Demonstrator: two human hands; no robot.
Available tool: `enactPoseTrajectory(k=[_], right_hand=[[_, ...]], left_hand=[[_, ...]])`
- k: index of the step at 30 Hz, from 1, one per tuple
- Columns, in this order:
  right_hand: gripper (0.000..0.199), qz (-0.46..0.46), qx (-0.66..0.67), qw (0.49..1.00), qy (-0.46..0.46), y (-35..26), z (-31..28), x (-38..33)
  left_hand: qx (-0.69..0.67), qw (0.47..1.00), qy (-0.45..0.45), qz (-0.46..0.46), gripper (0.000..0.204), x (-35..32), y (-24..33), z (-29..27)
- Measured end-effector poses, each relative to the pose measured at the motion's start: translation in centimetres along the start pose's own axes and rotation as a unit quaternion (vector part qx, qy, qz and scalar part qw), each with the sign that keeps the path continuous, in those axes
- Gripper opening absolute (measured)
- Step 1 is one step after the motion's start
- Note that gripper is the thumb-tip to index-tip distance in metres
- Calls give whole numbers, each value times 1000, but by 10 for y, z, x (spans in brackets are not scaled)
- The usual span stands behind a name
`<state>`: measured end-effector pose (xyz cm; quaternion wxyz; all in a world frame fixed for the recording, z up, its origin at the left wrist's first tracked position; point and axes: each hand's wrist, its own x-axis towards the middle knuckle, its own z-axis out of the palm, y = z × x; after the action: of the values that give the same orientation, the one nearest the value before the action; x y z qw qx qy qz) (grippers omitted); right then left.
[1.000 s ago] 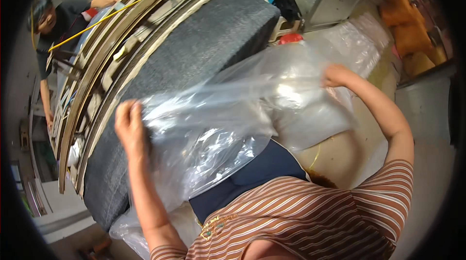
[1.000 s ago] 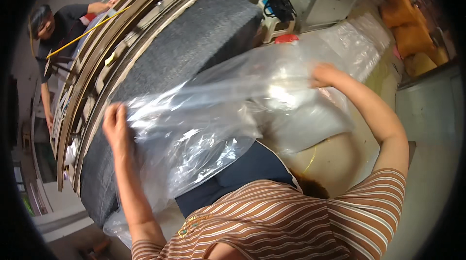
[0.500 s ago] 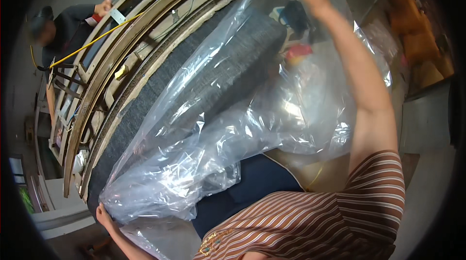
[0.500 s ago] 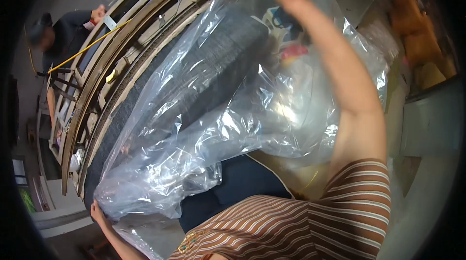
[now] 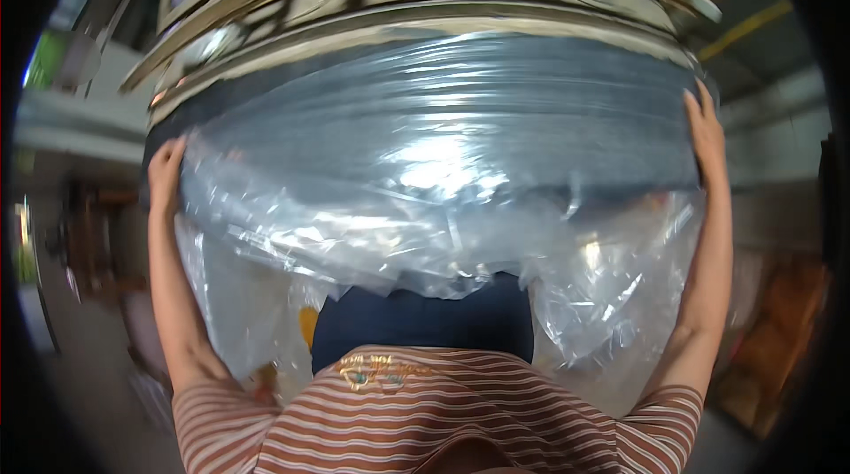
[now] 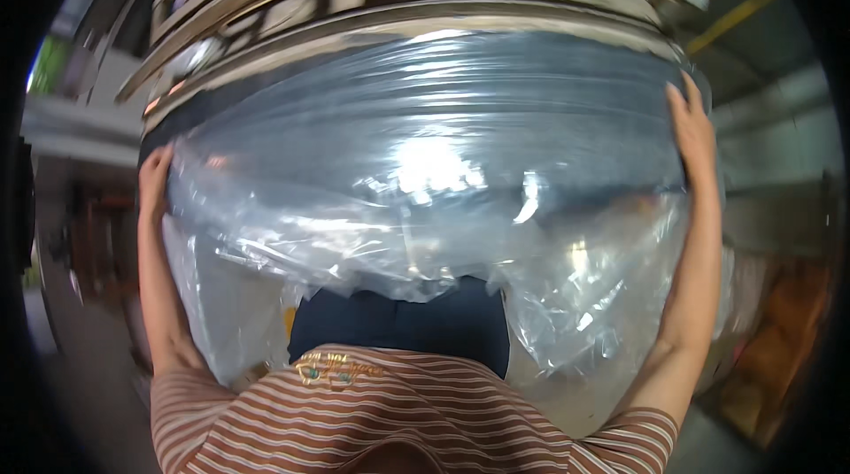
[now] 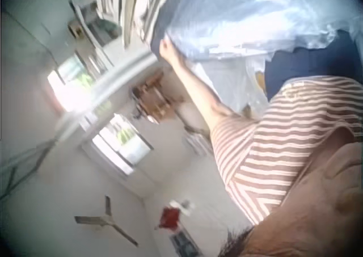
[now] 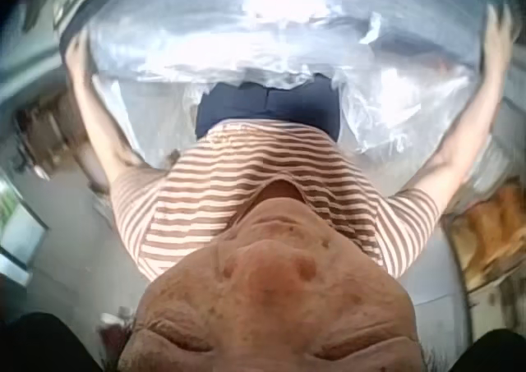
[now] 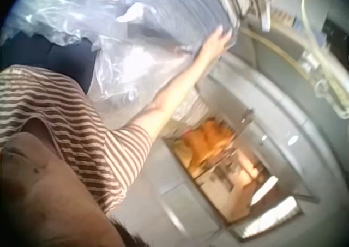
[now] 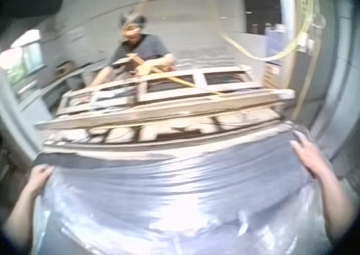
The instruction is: The recorder is wrapping a large industrial component, possibly foam or rubber, with clear plastic sheeting.
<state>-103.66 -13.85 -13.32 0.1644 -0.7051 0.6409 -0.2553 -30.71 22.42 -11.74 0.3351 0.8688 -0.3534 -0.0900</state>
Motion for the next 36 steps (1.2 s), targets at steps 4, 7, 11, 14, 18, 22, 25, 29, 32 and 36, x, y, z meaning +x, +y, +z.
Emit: enactPoseTrajectory(k=[4,7,11,14,18,22,25,29,32,36], right_hand=[[55,179,-117,976,-43,118,-33,71],[33,-156,-345,908,181,-10,8,29],[18,-318,58,943,81,-169,71,-36],[21,-329,199,919,-93,-278,118,-139],[50,-445,73,861,-235,-329,125,-243],[39,-319,-177,804,-471,-268,148,-271],[22,-312,120,685,-647,-231,118,-254],[16,-60,582,623,-519,-253,36,-209],[20,-33,620,683,-386,-250,15,-188],[22,-337,110,893,-276,-249,84,-273]], left_hand=[[-3,976,172,136,26,31,21,70],[-10,970,206,132,25,18,18,64],[-46,972,205,109,27,12,24,62],[-92,965,223,100,29,10,23,66],[-117,967,207,89,31,9,35,73],[-98,964,207,133,28,20,24,70],[-120,966,189,132,26,24,19,72],[-183,956,169,153,23,23,12,68],[-157,965,167,125,22,21,17,71],[-181,960,167,135,25,24,20,75]])
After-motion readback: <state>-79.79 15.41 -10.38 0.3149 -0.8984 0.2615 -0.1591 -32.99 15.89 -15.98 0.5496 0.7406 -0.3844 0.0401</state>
